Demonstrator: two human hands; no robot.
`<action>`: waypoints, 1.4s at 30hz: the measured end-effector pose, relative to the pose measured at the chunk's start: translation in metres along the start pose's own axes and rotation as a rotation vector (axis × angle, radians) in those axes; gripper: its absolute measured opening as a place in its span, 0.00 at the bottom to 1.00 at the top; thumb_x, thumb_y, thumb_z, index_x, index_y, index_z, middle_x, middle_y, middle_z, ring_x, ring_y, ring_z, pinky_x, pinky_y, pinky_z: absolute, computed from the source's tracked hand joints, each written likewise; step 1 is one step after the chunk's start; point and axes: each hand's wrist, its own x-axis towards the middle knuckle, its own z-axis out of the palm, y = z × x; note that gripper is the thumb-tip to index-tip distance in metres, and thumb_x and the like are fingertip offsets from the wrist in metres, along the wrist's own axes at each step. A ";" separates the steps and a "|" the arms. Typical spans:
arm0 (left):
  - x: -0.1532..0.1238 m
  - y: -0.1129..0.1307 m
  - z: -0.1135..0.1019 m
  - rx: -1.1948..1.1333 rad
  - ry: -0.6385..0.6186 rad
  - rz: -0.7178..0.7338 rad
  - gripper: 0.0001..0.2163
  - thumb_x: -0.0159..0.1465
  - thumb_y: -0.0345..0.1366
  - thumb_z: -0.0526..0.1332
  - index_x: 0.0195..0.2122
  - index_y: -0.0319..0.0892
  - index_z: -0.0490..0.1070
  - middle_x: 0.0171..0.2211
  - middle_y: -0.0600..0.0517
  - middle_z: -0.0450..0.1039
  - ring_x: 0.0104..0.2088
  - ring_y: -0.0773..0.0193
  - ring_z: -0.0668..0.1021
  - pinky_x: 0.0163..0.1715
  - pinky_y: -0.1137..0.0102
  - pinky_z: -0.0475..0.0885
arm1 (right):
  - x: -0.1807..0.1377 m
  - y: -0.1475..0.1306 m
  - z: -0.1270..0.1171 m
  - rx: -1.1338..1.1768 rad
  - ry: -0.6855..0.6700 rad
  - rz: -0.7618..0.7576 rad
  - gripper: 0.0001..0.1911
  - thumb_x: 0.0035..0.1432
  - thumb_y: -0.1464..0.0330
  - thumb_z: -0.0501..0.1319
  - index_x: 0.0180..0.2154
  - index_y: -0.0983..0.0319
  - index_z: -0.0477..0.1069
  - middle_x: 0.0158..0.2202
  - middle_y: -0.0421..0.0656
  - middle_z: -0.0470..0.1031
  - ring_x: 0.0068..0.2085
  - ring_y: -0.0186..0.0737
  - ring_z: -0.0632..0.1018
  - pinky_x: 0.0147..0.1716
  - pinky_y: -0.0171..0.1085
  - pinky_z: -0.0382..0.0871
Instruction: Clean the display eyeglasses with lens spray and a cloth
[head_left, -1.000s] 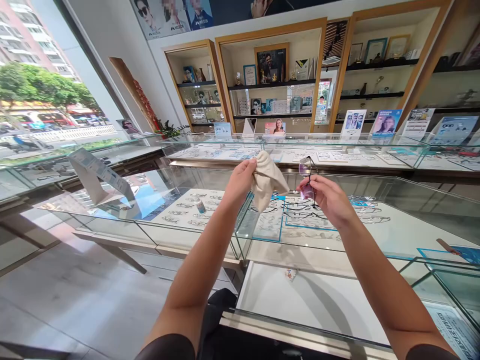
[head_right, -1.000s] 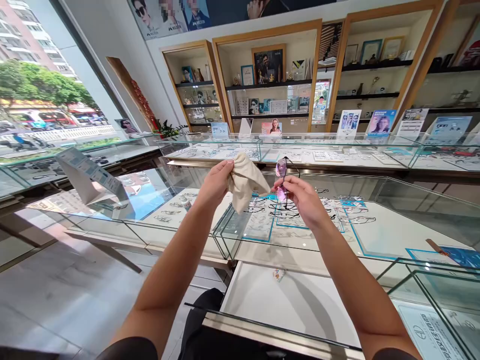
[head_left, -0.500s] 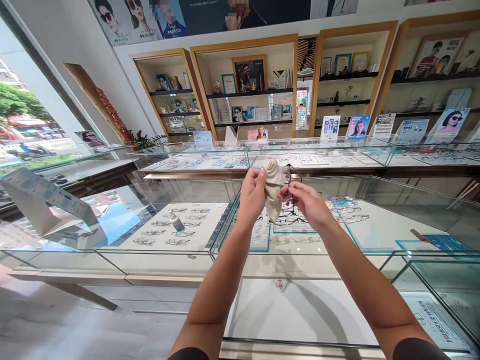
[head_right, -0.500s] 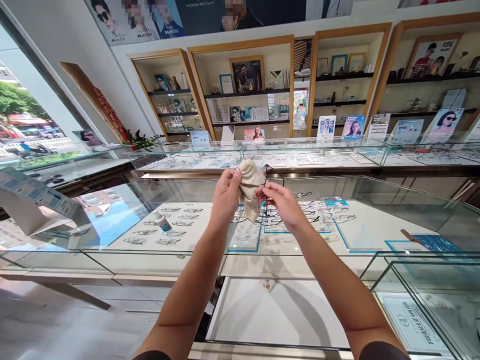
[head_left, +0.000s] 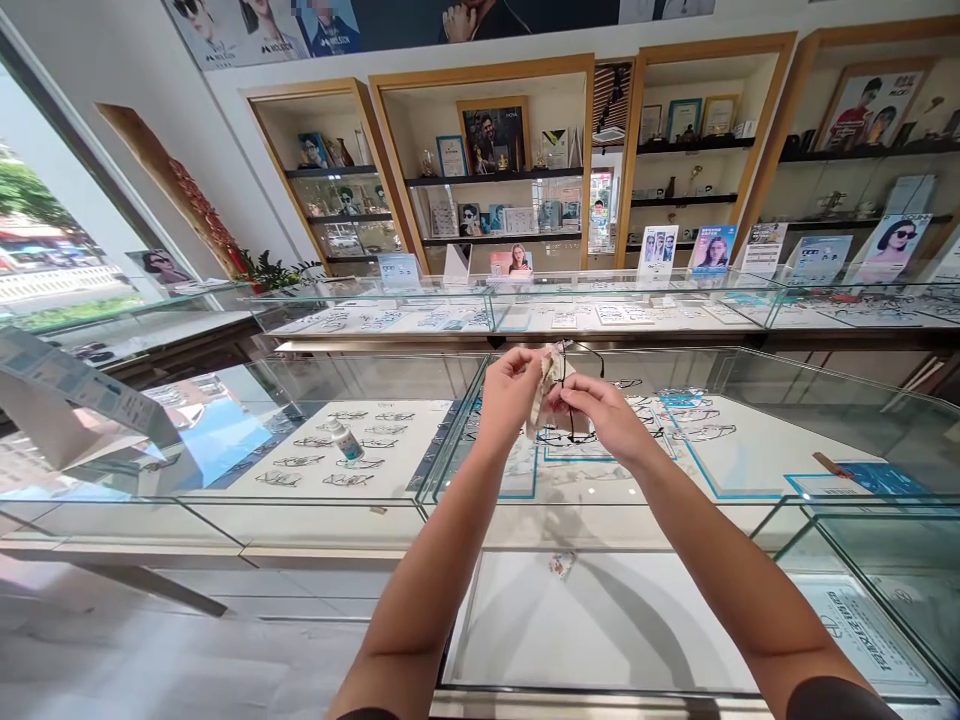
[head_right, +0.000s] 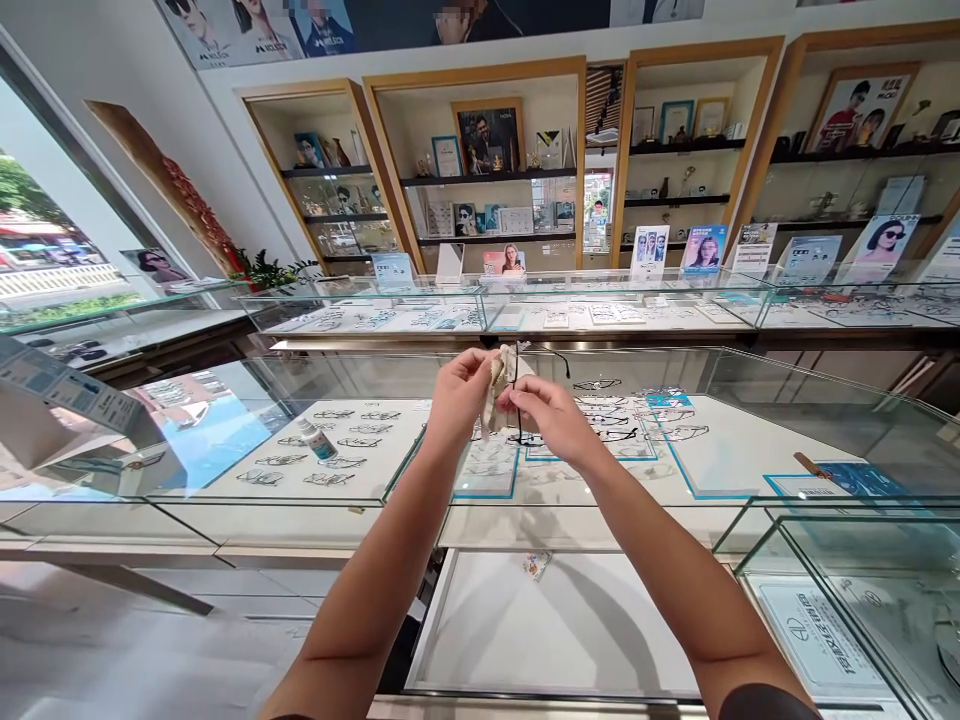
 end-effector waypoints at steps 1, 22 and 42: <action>0.001 -0.002 0.000 -0.029 0.006 -0.020 0.21 0.57 0.52 0.77 0.32 0.40 0.74 0.28 0.55 0.74 0.26 0.71 0.72 0.28 0.75 0.66 | 0.000 0.001 0.000 -0.011 -0.013 -0.003 0.13 0.65 0.56 0.64 0.36 0.58 0.80 0.38 0.42 0.80 0.42 0.42 0.77 0.45 0.42 0.68; -0.015 0.008 0.010 -0.352 -0.330 -0.234 0.22 0.59 0.54 0.76 0.37 0.44 0.70 0.18 0.62 0.57 0.18 0.73 0.61 0.19 0.76 0.64 | -0.003 0.003 -0.001 0.071 -0.076 -0.113 0.17 0.68 0.51 0.65 0.38 0.55 0.83 0.40 0.44 0.80 0.42 0.47 0.77 0.48 0.46 0.72; -0.027 0.022 0.011 -0.202 -0.296 -0.087 0.20 0.62 0.55 0.74 0.35 0.43 0.72 0.16 0.57 0.69 0.15 0.68 0.69 0.19 0.72 0.68 | -0.003 0.002 -0.010 0.080 -0.171 -0.056 0.20 0.63 0.49 0.69 0.33 0.58 0.83 0.35 0.44 0.80 0.40 0.46 0.78 0.48 0.48 0.72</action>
